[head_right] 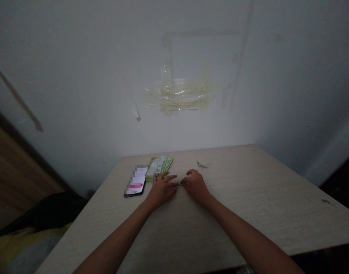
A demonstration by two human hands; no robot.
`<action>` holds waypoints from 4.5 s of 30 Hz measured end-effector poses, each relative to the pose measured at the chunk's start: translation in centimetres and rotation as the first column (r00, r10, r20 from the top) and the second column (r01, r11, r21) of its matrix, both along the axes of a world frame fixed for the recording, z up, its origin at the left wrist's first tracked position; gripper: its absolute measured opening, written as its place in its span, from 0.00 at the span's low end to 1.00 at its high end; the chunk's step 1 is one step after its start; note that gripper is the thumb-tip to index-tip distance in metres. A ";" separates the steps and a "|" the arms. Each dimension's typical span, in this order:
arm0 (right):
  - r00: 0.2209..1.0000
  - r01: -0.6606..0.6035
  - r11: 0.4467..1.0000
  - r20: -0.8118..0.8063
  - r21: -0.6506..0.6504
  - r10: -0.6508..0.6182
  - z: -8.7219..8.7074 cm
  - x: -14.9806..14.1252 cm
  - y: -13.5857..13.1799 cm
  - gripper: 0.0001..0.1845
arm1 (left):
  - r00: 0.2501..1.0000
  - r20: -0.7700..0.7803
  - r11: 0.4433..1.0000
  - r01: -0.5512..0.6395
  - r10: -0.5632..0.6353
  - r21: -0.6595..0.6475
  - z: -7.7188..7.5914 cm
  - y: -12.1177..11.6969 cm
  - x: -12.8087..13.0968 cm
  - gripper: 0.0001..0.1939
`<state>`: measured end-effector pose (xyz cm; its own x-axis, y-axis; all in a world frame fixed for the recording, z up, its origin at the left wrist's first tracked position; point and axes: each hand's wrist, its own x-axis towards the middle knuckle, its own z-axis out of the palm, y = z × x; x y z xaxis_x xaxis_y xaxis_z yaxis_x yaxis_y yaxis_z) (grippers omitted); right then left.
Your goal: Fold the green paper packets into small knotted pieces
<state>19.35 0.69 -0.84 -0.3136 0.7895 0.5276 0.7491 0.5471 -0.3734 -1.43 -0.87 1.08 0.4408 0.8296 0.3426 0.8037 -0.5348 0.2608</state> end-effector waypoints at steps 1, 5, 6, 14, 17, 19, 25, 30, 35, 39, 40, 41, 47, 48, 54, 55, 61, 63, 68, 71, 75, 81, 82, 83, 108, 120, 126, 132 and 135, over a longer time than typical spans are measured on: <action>1.000 0.008 1.000 -0.001 -0.004 -0.008 0.0 0.0 0.0 0.07 | 1.000 -0.001 1.000 0.018 -0.018 -0.008 0.1 -0.1 0.0 0.11; 1.000 0.024 1.000 -0.019 -0.020 -0.025 -0.2 0.2 0.3 0.07 | 0.998 0.009 0.998 0.061 -0.061 -0.017 0.2 -0.2 -0.1 0.12; 0.999 0.028 0.999 -0.029 -0.023 -0.028 -0.3 0.3 0.4 0.07 | 0.998 0.009 0.998 0.068 -0.068 -0.012 0.2 -0.2 0.0 0.12; 0.996 0.005 1.000 -0.090 0.014 -0.004 -0.6 0.6 0.7 0.10 | 0.998 -0.041 0.996 0.057 -0.054 0.066 0.4 -1.0 0.9 0.13; 0.996 -0.026 1.000 -0.080 0.014 0.027 -0.6 0.7 0.7 0.11 | 0.998 -0.060 0.995 0.042 -0.036 0.092 0.3 -1.1 1.0 0.13; 0.997 -0.042 0.999 -0.071 0.011 0.042 -0.6 0.7 0.6 0.12 | 0.997 -0.070 0.994 0.026 -0.018 0.109 0.3 -1.1 1.0 0.12; 0.997 -0.064 0.998 -0.050 0.000 0.064 -0.5 0.7 0.5 0.10 | 0.998 -0.070 0.994 0.014 -0.006 0.110 0.4 -1.3 0.9 0.12; 0.996 -0.087 0.996 -0.024 -0.013 0.087 -0.4 0.6 0.3 0.09 | 0.998 -0.055 0.995 0.003 0.002 0.095 0.1 -1.2 1.0 0.13; 0.997 -0.021 1.000 0.068 -0.018 0.023 -0.2 0.2 0.0 0.09 | 0.999 -0.037 0.995 -0.007 0.011 0.101 -0.1 -0.9 0.9 0.12; 0.992 0.029 0.999 0.126 -0.030 -0.025 0.1 -0.1 -0.2 0.09 | 0.999 -0.040 0.994 0.003 0.001 0.113 -0.3 -0.8 0.9 0.12; 0.991 0.032 0.999 0.132 -0.025 -0.029 0.1 -0.2 -0.3 0.09 | 0.999 -0.039 0.994 0.006 -0.002 0.113 -0.3 -0.8 0.9 0.12; 0.990 0.031 0.999 0.136 -0.016 -0.029 0.1 -0.2 -0.3 0.09 | 0.999 -0.036 0.994 0.004 0.000 0.112 -0.4 -0.8 0.9 0.12; 0.988 0.047 0.999 0.143 0.026 -0.050 0.2 -0.4 -0.6 0.09 | 0.999 -0.034 0.998 0.008 -0.006 0.069 -0.9 -0.4 0.5 0.12; 0.987 0.059 0.998 0.151 0.017 -0.061 0.3 -0.5 -0.7 0.09 | 0.999 -0.036 0.998 0.008 -0.005 0.065 -0.9 -0.4 0.4 0.12; 0.976 0.113 0.994 0.189 0.000 -0.111 0.7 -0.7 -0.9 0.10 | 0.999 -0.047 0.998 -0.003 0.005 0.056 -0.8 -0.3 0.4 0.12; 0.974 0.118 0.993 0.195 -0.001 -0.115 0.6 -0.7 -0.8 0.10 | 0.999 -0.050 0.998 -0.002 0.005 0.056 -0.8 -0.3 0.5 0.12; 0.959 0.162 0.987 0.235 -0.005 -0.156 0.4 -0.9 -0.6 0.11 | 0.998 -0.055 0.998 0.015 -0.012 0.064 -0.5 -0.4 0.4 0.13; 0.952 0.180 0.984 0.252 -0.003 -0.174 0.5 -1.0 -0.6 0.12 | 0.998 -0.055 0.998 0.018 -0.015 0.061 -0.5 -0.3 0.4 0.13; 0.933 0.211 0.978 0.300 -0.006 -0.199 1.2 -1.5 -0.8 0.13 | 0.998 -0.048 0.998 0.031 -0.028 0.058 -0.7 -0.2 0.2 0.14; 0.928 0.230 0.973 0.304 -0.005 -0.218 1.4 -1.6 -0.8 0.13 | 0.999 -0.045 0.998 0.031 -0.029 0.047 -0.6 -0.2 0.3 0.13; 0.933 0.241 0.970 0.275 -0.006 -0.230 1.2 -1.6 -0.6 0.12 | 0.999 -0.049 0.999 0.019 -0.017 0.044 -0.6 -0.2 0.4 0.13; 0.992 0.111 0.992 0.065 -0.060 -0.107 -0.1 -0.5 0.8 0.11 | 0.999 -0.047 0.998 0.001 0.002 0.061 -0.9 -0.3 0.4 0.14; 0.996 0.089 0.995 0.001 -0.054 -0.089 -0.3 -0.2 1.0 0.11 | 0.999 -0.042 0.998 -0.004 0.007 0.061 -1.0 -0.3 0.4 0.14; 0.996 0.074 0.996 -0.054 -0.046 -0.076 -0.4 0.0 1.1 0.11 | 0.999 -0.037 0.998 -0.010 0.012 0.059 -1.0 -0.3 0.4 0.14; 0.997 -0.013 0.999 0.070 -0.045 0.016 0.5 -0.1 0.2 0.08 | 0.999 -0.025 0.999 -0.029 0.030 0.026 -0.6 -0.4 0.7 0.16; 0.995 -0.100 0.994 -0.010 -0.036 0.100 0.5 0.4 -0.3 0.09 | 0.999 -0.036 0.998 -0.032 0.034 0.046 -0.9 -0.4 0.7 0.15; 0.996 -0.072 0.997 0.048 -0.039 0.074 0.7 0.4 -0.1 0.08 | 0.999 -0.033 0.998 -0.036 0.038 0.041 -0.9 -0.4 0.7 0.15; 0.994 -0.085 0.996 0.063 -0.017 0.086 0.5 0.5 -0.1 0.07 | 0.999 -0.034 0.998 -0.038 0.040 0.049 -0.9 -0.4 0.7 0.15; 0.995 -0.101 0.995 0.019 -0.003 0.101 0.3 0.5 -0.2 0.07 | 0.999 -0.029 0.998 -0.038 0.040 0.039 -0.9 -0.4 0.7 0.15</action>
<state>19.87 0.50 -0.52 -0.4015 0.7544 0.5193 0.6974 0.6194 -0.3605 -0.70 -1.29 0.18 0.4190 0.8329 0.3616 0.8314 -0.5120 0.2160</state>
